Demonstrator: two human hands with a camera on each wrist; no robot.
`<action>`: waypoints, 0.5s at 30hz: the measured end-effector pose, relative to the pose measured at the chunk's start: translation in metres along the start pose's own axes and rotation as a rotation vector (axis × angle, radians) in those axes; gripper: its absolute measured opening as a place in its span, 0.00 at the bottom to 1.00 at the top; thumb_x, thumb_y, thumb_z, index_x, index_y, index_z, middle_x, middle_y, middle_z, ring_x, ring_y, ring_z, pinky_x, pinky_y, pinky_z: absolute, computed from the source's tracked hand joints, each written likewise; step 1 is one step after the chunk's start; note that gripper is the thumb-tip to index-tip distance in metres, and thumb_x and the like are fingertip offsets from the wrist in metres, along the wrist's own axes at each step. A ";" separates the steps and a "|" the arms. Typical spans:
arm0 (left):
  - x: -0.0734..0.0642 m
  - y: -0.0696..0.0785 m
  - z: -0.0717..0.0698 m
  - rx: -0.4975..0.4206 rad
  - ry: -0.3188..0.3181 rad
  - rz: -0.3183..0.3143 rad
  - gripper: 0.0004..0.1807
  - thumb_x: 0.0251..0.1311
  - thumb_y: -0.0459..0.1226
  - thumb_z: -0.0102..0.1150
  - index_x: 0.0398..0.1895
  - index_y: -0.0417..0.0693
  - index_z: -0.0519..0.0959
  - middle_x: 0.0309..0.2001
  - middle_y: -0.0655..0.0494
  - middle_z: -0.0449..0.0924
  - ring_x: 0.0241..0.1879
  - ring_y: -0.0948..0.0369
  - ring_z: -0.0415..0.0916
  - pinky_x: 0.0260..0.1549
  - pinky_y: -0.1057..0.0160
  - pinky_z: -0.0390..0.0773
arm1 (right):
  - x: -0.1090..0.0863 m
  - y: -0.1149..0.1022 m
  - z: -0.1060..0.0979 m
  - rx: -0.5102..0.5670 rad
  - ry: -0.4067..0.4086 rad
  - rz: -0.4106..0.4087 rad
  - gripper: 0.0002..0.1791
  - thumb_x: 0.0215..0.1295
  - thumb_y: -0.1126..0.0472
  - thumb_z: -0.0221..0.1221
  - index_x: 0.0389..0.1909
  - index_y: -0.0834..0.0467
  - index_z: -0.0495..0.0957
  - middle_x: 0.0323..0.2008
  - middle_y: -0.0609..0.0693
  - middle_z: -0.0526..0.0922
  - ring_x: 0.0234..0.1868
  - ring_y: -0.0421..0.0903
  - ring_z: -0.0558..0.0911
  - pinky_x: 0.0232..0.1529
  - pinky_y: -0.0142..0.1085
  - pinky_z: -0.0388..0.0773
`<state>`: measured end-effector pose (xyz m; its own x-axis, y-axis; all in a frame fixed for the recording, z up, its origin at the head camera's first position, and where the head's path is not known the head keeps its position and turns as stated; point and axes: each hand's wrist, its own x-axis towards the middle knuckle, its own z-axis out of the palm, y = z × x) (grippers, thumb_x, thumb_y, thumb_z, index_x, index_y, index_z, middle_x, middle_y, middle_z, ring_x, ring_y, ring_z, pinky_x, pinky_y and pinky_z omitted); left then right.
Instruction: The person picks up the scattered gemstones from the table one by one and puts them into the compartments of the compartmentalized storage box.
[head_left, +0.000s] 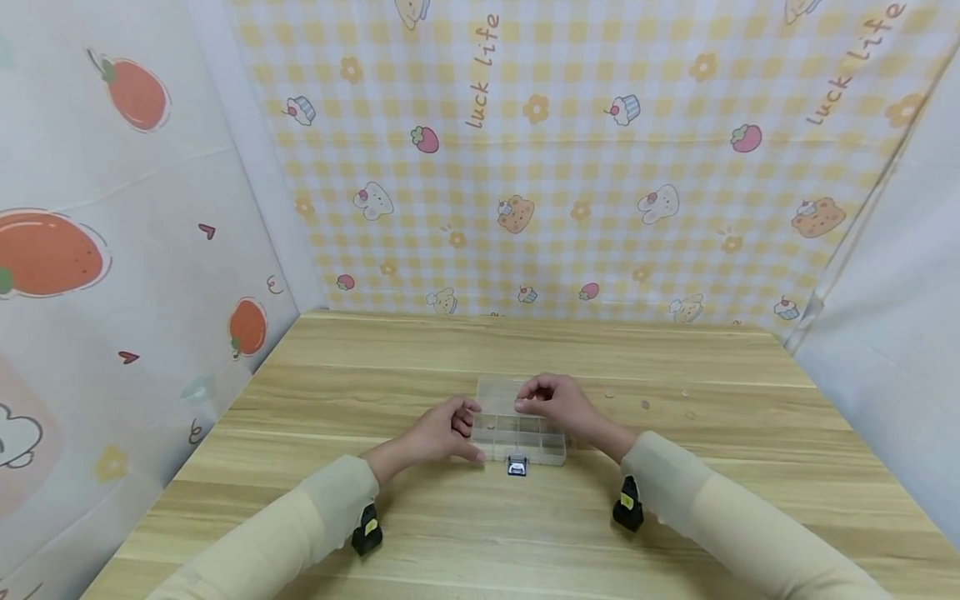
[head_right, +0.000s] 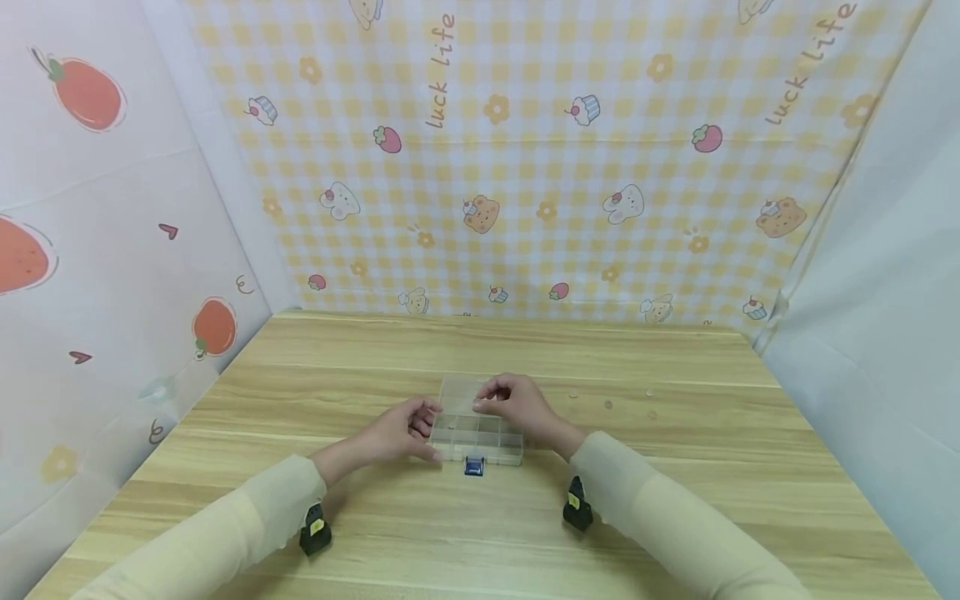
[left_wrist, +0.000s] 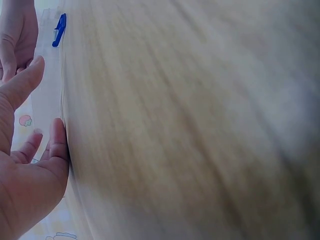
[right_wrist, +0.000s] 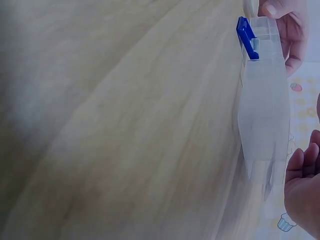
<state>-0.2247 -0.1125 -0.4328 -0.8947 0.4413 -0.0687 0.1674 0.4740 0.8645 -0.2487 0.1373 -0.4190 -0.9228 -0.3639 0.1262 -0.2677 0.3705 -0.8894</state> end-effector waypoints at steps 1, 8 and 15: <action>0.000 0.000 0.000 -0.001 -0.001 -0.001 0.37 0.41 0.34 0.80 0.57 0.40 0.71 0.45 0.50 0.72 0.42 0.57 0.71 0.44 0.59 0.74 | 0.001 0.000 0.001 -0.002 -0.009 -0.005 0.07 0.58 0.62 0.69 0.34 0.60 0.82 0.29 0.48 0.78 0.28 0.45 0.70 0.28 0.32 0.66; 0.000 0.001 -0.001 0.010 0.001 0.004 0.37 0.41 0.35 0.80 0.56 0.40 0.71 0.45 0.51 0.73 0.43 0.57 0.72 0.44 0.59 0.74 | 0.007 -0.001 0.007 -0.022 -0.072 -0.007 0.07 0.58 0.61 0.69 0.34 0.60 0.83 0.28 0.48 0.77 0.28 0.44 0.70 0.27 0.32 0.66; 0.000 0.001 -0.001 0.001 -0.003 0.011 0.38 0.41 0.35 0.80 0.57 0.39 0.71 0.45 0.50 0.73 0.42 0.56 0.72 0.45 0.57 0.74 | 0.011 0.002 0.012 -0.043 -0.092 -0.040 0.06 0.57 0.64 0.69 0.33 0.60 0.83 0.28 0.49 0.77 0.26 0.43 0.69 0.25 0.30 0.65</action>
<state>-0.2246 -0.1131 -0.4311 -0.8917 0.4486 -0.0606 0.1774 0.4695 0.8649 -0.2561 0.1239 -0.4245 -0.8826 -0.4550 0.1186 -0.3170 0.3894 -0.8648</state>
